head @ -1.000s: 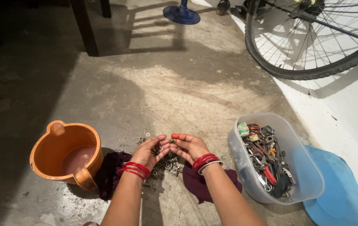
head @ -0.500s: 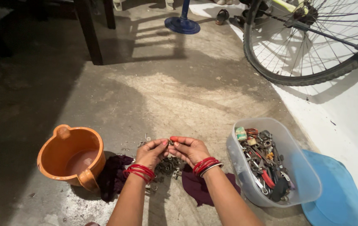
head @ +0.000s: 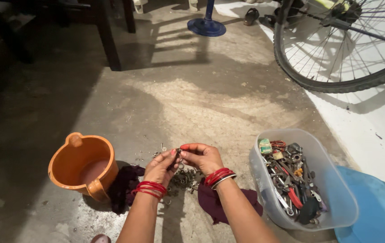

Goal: The person sits on the floor and repeatedly picks up small metal parts from a pile, wipes them with a dark cloth, and places them into a clear plastic container. The person occasionally dips the cloth into an orange bucket of water to clean it.

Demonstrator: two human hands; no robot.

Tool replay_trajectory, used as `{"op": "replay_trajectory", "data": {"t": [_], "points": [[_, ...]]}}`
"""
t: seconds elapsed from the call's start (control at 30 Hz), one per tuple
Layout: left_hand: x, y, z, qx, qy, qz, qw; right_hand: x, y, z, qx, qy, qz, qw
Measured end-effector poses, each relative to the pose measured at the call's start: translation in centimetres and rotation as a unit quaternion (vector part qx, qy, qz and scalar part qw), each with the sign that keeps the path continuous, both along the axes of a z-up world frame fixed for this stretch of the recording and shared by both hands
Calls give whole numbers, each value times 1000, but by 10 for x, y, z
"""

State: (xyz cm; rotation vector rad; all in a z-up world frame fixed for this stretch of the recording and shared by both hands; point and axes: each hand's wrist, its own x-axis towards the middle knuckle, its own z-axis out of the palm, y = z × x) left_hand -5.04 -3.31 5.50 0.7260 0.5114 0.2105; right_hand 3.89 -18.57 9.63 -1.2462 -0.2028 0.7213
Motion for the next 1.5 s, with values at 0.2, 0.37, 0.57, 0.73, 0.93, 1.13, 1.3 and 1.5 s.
{"op": "replay_trajectory", "data": {"t": [0.2,0.37,0.57,0.73,0.93,1.13,1.3,1.5], "points": [[-2,-3,1,-11,-4,12,1000,3,3,-2,27,32,-4,999],[1,-7,3,6,-47,7,999,0,-1,-10,90,121,-14,988],[-5,-18,22,85,-39,24,995,-11,2,-18,187,283,-33,940],[-16,-21,35,103,-48,26,993,-20,7,-13,177,294,26,939],[-33,-5,35,108,-3,18,994,-35,7,4,148,263,51,952],[-17,-10,26,36,-59,-33,997,-25,-5,9,134,230,33,963],[-1,-18,23,17,-61,-34,997,-18,-14,12,58,174,-18,983],[9,-18,14,7,-78,-25,997,-16,-6,11,6,103,-45,994]]}}
